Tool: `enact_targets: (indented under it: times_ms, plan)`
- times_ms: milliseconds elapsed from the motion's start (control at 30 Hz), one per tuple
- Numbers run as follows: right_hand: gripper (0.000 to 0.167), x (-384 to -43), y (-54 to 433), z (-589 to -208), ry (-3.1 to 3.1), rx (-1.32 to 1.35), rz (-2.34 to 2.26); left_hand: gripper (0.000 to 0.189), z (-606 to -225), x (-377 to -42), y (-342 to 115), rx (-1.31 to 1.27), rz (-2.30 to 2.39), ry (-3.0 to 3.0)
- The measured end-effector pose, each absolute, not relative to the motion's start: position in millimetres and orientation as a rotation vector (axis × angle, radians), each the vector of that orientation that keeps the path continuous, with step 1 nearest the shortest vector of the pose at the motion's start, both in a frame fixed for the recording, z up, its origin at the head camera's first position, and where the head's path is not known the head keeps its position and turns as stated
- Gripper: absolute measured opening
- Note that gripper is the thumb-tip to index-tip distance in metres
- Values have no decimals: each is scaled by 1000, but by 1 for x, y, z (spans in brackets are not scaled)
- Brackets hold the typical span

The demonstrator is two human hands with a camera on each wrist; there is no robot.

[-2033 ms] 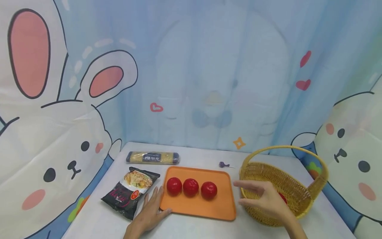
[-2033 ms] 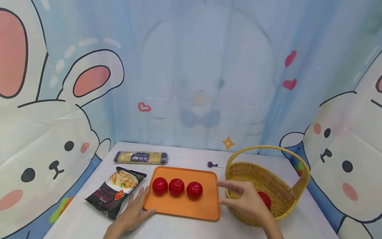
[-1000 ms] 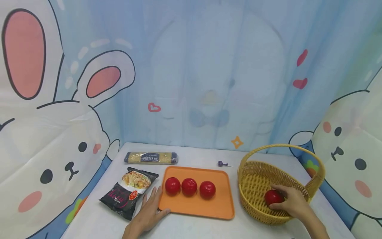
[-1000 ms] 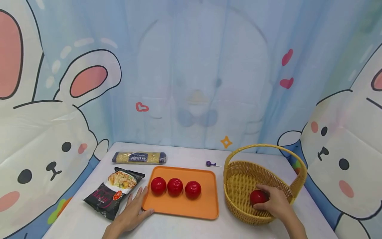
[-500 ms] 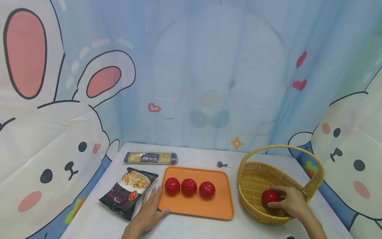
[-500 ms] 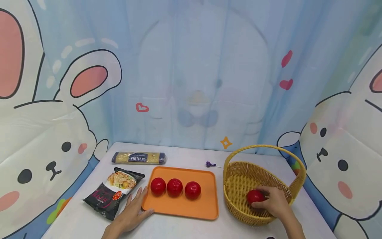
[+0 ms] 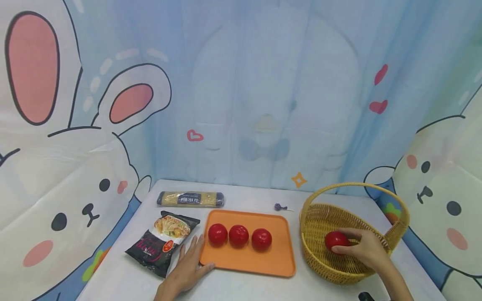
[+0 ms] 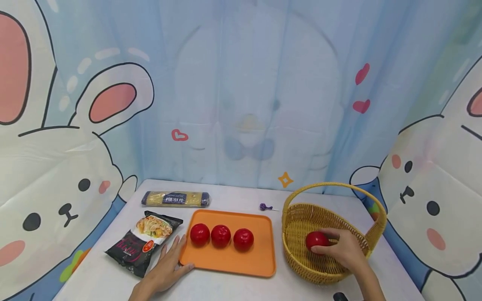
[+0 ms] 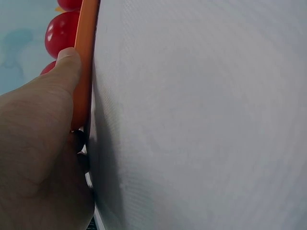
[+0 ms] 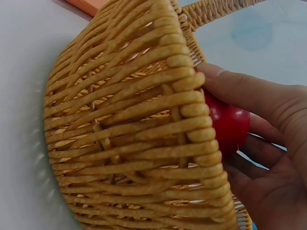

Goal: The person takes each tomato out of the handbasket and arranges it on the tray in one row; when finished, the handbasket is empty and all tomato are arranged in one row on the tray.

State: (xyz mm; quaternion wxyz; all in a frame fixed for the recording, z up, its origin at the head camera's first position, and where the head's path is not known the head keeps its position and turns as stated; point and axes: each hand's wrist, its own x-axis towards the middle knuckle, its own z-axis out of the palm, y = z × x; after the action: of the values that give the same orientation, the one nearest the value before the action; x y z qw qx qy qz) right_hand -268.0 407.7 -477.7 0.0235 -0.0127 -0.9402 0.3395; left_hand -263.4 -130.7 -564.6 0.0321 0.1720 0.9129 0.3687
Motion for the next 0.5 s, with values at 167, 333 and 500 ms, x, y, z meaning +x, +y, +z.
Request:
enact_targets:
  times_ms: [167, 333, 500]
  plan:
    - [85, -273, 407, -480, -2936, -15, 1029, 95, -562, -263, -130, 526, 1139, 2808]
    - [83, -280, 405, -491, -2985, 10, 1019, 95, -562, -263, -130, 523, 1144, 2810]
    - [84, -284, 404, -497, -3012, 24, 1043, 96, -563, -262, -131, 535, 1150, 2801]
